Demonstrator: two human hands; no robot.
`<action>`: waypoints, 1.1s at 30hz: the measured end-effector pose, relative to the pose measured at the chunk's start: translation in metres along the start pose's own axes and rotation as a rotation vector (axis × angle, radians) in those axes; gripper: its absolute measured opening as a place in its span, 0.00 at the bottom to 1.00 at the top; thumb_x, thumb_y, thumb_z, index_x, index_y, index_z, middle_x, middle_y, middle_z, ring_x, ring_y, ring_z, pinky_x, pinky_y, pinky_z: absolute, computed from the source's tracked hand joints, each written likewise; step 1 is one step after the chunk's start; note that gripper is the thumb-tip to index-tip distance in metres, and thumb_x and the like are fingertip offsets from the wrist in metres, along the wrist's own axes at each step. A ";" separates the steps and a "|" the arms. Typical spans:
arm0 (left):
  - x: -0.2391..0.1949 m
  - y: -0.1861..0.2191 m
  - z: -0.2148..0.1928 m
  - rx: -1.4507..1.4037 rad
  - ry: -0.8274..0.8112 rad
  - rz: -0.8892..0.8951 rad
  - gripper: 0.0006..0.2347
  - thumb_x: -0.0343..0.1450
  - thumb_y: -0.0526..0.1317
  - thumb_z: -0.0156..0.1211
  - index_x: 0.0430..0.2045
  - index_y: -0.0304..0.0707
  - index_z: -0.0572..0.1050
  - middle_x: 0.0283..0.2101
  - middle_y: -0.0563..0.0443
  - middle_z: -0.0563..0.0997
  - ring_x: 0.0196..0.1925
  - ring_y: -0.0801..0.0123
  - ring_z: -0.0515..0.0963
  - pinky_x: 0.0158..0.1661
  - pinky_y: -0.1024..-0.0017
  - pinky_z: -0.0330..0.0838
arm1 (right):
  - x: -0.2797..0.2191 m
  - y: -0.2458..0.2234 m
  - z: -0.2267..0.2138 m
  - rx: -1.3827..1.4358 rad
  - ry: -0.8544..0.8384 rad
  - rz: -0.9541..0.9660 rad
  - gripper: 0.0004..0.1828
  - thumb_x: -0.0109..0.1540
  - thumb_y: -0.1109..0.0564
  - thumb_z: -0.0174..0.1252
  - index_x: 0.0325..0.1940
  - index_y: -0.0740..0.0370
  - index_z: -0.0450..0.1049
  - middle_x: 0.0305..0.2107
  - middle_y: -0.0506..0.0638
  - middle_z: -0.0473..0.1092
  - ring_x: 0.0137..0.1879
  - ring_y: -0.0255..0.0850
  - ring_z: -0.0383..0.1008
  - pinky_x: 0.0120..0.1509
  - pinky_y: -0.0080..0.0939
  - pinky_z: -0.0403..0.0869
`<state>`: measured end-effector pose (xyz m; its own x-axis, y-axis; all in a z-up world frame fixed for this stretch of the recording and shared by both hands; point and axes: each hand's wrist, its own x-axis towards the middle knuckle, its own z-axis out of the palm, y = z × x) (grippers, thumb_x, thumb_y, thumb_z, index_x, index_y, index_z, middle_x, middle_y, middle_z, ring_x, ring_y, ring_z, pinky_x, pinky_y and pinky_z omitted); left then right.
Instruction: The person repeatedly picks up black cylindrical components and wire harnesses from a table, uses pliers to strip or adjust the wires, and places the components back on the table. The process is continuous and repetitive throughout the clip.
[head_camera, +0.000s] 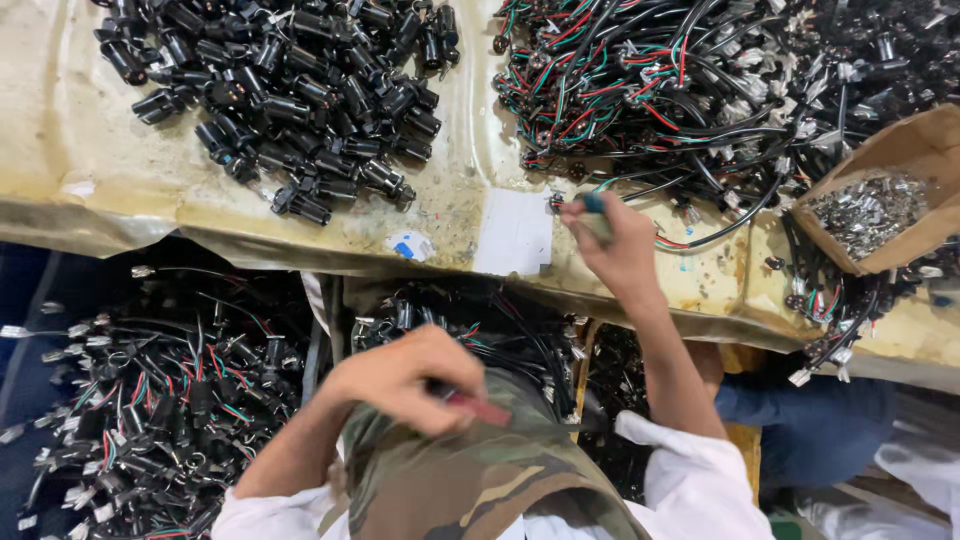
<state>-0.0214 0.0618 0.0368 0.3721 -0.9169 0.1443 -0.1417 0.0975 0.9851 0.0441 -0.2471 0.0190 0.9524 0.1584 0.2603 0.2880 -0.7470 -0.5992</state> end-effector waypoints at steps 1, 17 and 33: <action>0.001 -0.010 0.003 0.256 0.071 -0.040 0.10 0.65 0.38 0.65 0.36 0.33 0.80 0.30 0.44 0.79 0.31 0.56 0.79 0.33 0.62 0.72 | 0.005 0.007 0.011 -0.123 0.006 -0.041 0.16 0.56 0.56 0.69 0.45 0.59 0.73 0.31 0.53 0.75 0.32 0.49 0.75 0.35 0.47 0.71; -0.014 -0.059 -0.110 1.348 0.807 -0.253 0.23 0.65 0.30 0.62 0.58 0.32 0.76 0.58 0.45 0.77 0.61 0.53 0.72 0.55 0.58 0.68 | 0.014 0.014 -0.050 1.439 0.554 0.151 0.04 0.64 0.62 0.61 0.43 0.60 0.75 0.30 0.49 0.74 0.24 0.33 0.66 0.29 0.31 0.65; 0.047 -0.088 -0.054 0.043 1.008 0.175 0.22 0.69 0.53 0.67 0.49 0.38 0.70 0.43 0.55 0.75 0.46 0.76 0.75 0.49 0.73 0.74 | 0.012 -0.028 0.066 -0.150 -0.321 -0.093 0.21 0.50 0.61 0.65 0.48 0.56 0.75 0.48 0.50 0.72 0.42 0.57 0.76 0.41 0.57 0.74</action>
<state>0.0582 0.0306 -0.0379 0.9385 -0.1370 0.3168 -0.2934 0.1666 0.9413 0.0542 -0.1818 -0.0109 0.9124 0.4069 0.0433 0.3798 -0.8026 -0.4601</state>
